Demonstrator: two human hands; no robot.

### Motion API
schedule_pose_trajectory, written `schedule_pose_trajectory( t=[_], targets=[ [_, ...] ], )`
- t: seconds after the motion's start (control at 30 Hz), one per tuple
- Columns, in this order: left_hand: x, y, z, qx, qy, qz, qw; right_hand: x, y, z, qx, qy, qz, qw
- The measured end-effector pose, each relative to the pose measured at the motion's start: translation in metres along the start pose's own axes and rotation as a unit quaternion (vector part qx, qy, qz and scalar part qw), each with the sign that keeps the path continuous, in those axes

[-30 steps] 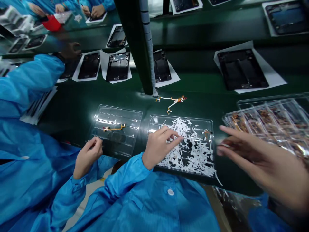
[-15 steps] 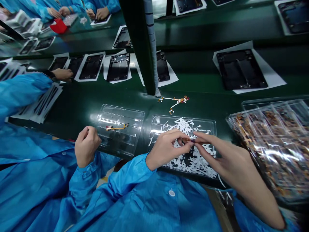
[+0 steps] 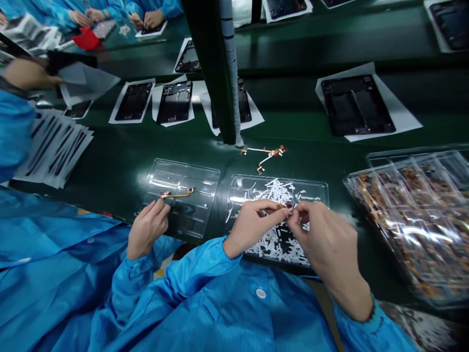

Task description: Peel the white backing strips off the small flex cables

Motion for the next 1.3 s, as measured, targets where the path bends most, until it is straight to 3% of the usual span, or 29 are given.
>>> schedule_pose_trajectory(
  t=[0.23, 0.37, 0.47, 0.57, 0.7, 0.83, 1.03, 1.17, 1.3],
  targets=[
    [-0.003, 0.005, -0.002, 0.120, -0.150, 0.059, 0.980, -0.002, -0.012, -0.010, 0.093, -0.048, -0.057, 0.993],
    [-0.005, 0.005, -0.002, 0.135, -0.220, 0.073, 0.963, -0.003, -0.010, -0.008, 0.135, -0.066, -0.089, 0.985],
    [-0.002, 0.007, -0.002, 0.108, -0.155, 0.059, 0.980, -0.003, -0.004, -0.001, 0.165, -0.028, -0.105, 0.980],
    [0.001, 0.008, -0.004, 0.082, -0.081, 0.005, 0.993, -0.003, 0.004, 0.005, 0.186, 0.006, -0.085, 0.979],
    [0.002, 0.008, -0.005, 0.030, -0.062, -0.013, 0.998, -0.001, 0.004, 0.006, 0.147, 0.020, -0.035, 0.988],
    [-0.001, 0.005, -0.003, 0.038, -0.076, -0.008, 0.996, -0.004, 0.000, -0.001, 0.105, 0.046, -0.009, 0.993],
    [-0.010, 0.000, 0.006, 0.136, -0.122, 0.007, 0.983, -0.010, -0.001, -0.007, 0.015, 0.050, 0.047, 0.998],
    [-0.012, -0.001, 0.008, 0.188, -0.163, -0.007, 0.969, -0.009, -0.010, -0.010, -0.007, 0.007, 0.021, 1.000],
    [-0.009, 0.005, 0.009, 0.226, -0.178, -0.023, 0.957, -0.003, -0.016, -0.011, 0.051, -0.040, -0.004, 0.998]
  ],
)
Point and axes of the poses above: each hand's wrist, its own x-axis towards the middle knuckle, its own y-axis out of the back of the hand, z = x × y, the point moved 3 cm from there along x, towards the middle knuckle, and after that the axes turned 15 degrees about -x, right-handed, at the moved point
